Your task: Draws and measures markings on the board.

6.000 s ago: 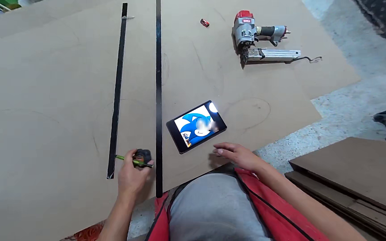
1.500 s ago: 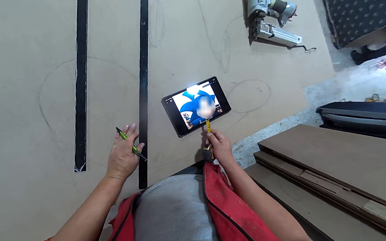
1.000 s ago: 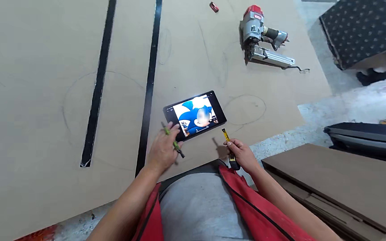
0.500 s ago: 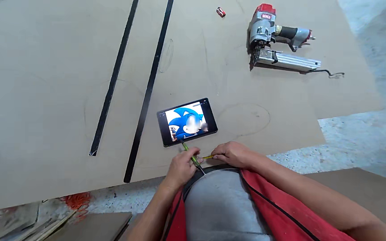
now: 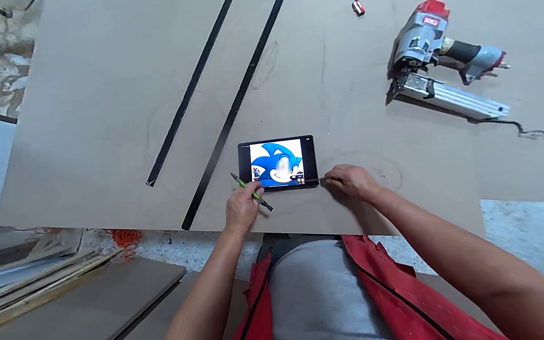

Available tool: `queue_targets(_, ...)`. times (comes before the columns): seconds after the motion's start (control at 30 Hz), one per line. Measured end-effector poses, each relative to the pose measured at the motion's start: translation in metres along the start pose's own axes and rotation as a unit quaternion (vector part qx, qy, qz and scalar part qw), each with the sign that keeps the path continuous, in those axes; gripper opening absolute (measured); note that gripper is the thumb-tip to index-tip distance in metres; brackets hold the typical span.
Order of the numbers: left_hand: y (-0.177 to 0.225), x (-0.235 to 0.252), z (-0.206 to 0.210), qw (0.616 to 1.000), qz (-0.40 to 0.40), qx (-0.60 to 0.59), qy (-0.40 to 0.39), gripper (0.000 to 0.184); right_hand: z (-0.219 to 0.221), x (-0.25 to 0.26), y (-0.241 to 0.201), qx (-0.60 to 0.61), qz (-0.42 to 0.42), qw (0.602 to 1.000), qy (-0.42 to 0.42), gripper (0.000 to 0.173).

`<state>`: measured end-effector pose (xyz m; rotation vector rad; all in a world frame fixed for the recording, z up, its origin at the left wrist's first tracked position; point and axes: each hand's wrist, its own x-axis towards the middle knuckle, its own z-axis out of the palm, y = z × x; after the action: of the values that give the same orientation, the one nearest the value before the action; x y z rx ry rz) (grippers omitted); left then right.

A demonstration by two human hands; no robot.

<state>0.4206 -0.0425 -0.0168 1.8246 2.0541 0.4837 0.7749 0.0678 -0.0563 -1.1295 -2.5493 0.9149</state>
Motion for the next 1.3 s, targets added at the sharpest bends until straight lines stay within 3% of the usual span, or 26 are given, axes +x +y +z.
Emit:
queue_targets(0.17, -0.012, -0.028, -0.001, 0.99, -0.119, -0.03, 0.064, 0.041, -0.003, 0.023, 0.009, -0.021, 0.0, 1.0, -0.003, 0.025)
queue_targets(0.3, -0.045, -0.069, 0.012, 0.986, -0.166, -0.012, 0.01, 0.046, -0.004, 0.029, 0.007, -0.03, 0.017, 0.999, -0.026, 0.025)
queue_targets(0.4, -0.058, -0.083, 0.021, 0.986, -0.162, 0.007, -0.034, 0.043, -0.003, 0.032, 0.005, -0.037, 0.017, 0.999, -0.032, 0.025)
queue_targets(1.3, -0.06, -0.08, 0.016, 0.984, -0.17, -0.01, -0.048, 0.045, -0.002, 0.032, 0.005, -0.059, 0.017, 0.998, -0.027, 0.028)
